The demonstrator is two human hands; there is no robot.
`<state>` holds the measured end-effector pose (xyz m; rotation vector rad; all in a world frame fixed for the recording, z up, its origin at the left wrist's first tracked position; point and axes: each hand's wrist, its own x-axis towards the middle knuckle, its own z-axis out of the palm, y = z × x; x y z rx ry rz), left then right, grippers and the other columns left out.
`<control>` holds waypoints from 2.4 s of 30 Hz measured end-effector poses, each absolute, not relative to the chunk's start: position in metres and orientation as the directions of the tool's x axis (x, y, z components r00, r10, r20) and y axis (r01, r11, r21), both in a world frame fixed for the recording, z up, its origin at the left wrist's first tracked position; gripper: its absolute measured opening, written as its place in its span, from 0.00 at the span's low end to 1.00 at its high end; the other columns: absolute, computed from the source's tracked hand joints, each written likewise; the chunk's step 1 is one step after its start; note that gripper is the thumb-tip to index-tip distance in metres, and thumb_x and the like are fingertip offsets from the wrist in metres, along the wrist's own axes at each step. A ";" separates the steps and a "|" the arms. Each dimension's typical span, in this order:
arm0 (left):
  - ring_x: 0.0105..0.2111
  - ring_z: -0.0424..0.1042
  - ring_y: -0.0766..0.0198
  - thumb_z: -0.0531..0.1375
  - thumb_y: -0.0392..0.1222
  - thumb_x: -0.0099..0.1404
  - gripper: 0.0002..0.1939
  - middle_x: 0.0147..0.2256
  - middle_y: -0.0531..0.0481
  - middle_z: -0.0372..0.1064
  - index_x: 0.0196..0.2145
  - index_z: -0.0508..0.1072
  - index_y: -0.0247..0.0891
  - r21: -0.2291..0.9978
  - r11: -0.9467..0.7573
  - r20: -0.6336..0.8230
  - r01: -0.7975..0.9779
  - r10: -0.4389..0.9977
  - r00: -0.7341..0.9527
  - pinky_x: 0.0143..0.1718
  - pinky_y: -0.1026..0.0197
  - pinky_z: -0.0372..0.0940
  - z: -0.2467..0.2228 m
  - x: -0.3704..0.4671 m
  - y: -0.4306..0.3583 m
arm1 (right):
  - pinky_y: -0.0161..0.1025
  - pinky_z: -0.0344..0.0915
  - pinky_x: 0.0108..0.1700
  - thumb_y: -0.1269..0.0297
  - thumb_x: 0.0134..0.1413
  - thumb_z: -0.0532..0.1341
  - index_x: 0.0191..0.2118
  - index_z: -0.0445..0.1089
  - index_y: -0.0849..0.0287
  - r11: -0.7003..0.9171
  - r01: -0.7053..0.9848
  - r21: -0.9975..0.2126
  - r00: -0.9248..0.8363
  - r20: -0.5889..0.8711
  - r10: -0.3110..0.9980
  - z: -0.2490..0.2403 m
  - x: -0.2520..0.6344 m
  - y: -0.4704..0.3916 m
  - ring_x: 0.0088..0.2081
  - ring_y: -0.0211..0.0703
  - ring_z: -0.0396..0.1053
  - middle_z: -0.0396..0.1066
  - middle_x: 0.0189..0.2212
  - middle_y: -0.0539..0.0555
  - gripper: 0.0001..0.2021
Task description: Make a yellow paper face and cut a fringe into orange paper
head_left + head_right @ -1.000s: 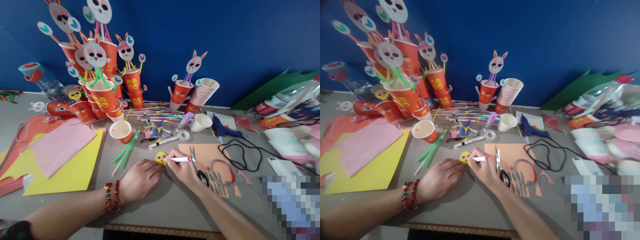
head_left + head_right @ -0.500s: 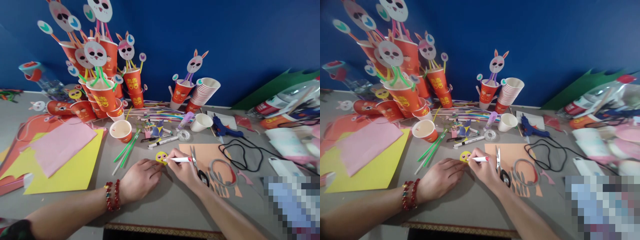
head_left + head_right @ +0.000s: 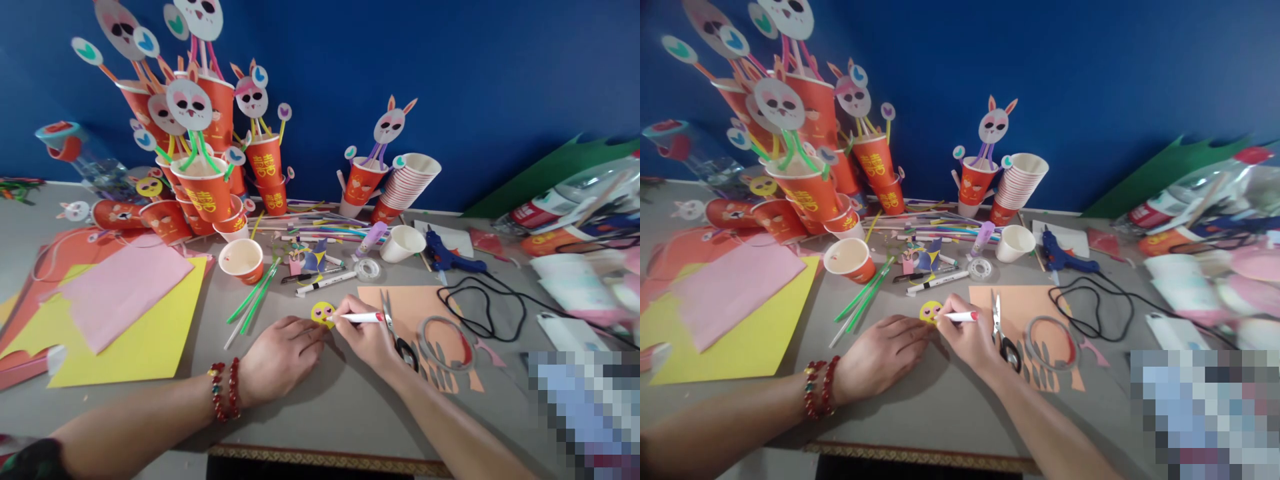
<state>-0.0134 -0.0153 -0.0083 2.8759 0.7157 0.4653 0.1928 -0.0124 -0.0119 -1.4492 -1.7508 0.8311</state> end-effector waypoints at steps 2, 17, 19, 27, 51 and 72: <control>0.55 0.67 0.58 0.52 0.39 0.72 0.11 0.54 0.45 0.70 0.46 0.71 0.35 0.211 -0.877 0.264 0.432 0.477 0.838 0.52 0.54 0.63 -0.008 -0.014 -0.015 | 0.31 0.53 0.25 0.67 0.56 0.57 0.25 0.62 0.57 0.170 0.535 -0.828 -0.121 0.124 0.985 -0.011 0.193 -0.012 0.22 0.35 0.58 0.61 0.19 0.44 0.09; 0.55 0.67 0.58 0.52 0.39 0.72 0.11 0.53 0.45 0.71 0.46 0.71 0.36 0.210 -0.876 0.266 0.434 0.478 0.837 0.53 0.54 0.63 -0.008 -0.013 -0.015 | 0.31 0.53 0.25 0.68 0.56 0.57 0.25 0.62 0.57 0.179 0.507 -0.843 -0.131 0.130 0.983 -0.011 0.194 -0.013 0.22 0.34 0.58 0.62 0.20 0.44 0.09; 0.54 0.67 0.58 0.52 0.39 0.72 0.11 0.53 0.45 0.71 0.46 0.71 0.35 0.207 -0.879 0.271 0.430 0.474 0.838 0.52 0.55 0.63 -0.008 -0.013 -0.015 | 0.31 0.52 0.24 0.67 0.56 0.57 0.25 0.62 0.57 0.173 0.504 -0.846 -0.122 0.128 0.984 -0.012 0.194 -0.013 0.21 0.35 0.58 0.61 0.19 0.44 0.09; 0.54 0.67 0.59 0.52 0.39 0.71 0.10 0.53 0.45 0.71 0.45 0.72 0.35 0.202 -0.879 0.273 0.431 0.474 0.837 0.52 0.54 0.64 -0.008 -0.013 -0.015 | 0.31 0.53 0.25 0.67 0.56 0.57 0.24 0.62 0.56 0.166 0.512 -0.843 -0.117 0.123 0.985 -0.009 0.192 -0.012 0.22 0.36 0.59 0.63 0.19 0.45 0.09; 0.55 0.67 0.58 0.53 0.39 0.71 0.10 0.54 0.45 0.70 0.46 0.71 0.36 0.216 -0.874 0.258 0.436 0.482 0.838 0.53 0.54 0.63 -0.011 -0.014 -0.015 | 0.31 0.51 0.23 0.67 0.56 0.57 0.24 0.61 0.56 0.139 0.485 -0.863 -0.099 0.104 0.990 -0.014 0.195 -0.013 0.21 0.35 0.56 0.58 0.18 0.44 0.10; 0.54 0.68 0.58 0.52 0.38 0.72 0.11 0.52 0.43 0.72 0.44 0.72 0.35 0.203 -0.883 0.286 0.424 0.468 0.836 0.52 0.54 0.64 -0.009 -0.013 -0.014 | 0.32 0.54 0.25 0.70 0.52 0.57 0.25 0.64 0.57 0.142 0.432 -0.890 -0.127 0.096 0.987 -0.007 0.193 -0.013 0.22 0.36 0.58 0.62 0.19 0.45 0.06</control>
